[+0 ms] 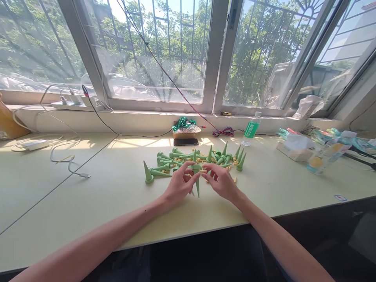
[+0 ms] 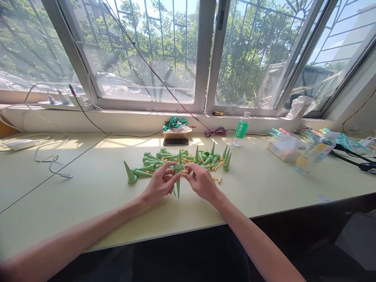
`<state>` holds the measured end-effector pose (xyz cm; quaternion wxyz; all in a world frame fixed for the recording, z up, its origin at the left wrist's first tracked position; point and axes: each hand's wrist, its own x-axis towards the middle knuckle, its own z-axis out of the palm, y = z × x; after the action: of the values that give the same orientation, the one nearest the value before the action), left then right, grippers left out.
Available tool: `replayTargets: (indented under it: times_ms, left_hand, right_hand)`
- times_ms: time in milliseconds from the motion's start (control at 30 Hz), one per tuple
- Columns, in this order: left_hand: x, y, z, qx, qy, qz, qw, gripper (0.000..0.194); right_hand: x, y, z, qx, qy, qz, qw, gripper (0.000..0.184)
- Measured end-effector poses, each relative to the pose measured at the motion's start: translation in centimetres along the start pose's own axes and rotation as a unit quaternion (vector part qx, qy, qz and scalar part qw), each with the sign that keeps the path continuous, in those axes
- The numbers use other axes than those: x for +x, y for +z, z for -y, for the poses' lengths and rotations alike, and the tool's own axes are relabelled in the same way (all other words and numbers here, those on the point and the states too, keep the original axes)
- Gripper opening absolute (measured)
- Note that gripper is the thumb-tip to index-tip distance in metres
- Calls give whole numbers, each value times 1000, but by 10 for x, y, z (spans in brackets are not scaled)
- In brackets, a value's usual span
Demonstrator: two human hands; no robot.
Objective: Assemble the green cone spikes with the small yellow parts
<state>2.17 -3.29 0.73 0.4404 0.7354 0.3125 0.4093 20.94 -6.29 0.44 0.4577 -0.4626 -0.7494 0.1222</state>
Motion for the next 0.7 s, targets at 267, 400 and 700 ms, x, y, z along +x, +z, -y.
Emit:
replayTargets:
  times_ms: [267, 400, 700]
  left_hand:
    - [-1, 1, 3, 27, 6, 8, 1000, 37]
    - [-1, 1, 3, 73, 31, 8, 997, 34]
    - [-2, 1, 7, 131, 83, -2, 988, 32]
  right_hand:
    - [0, 2, -9, -21, -36, 22, 999, 15]
    - [0, 1, -9, -22, -41, 32, 998, 17]
    - [1, -5, 0, 43, 32, 93, 994, 37]
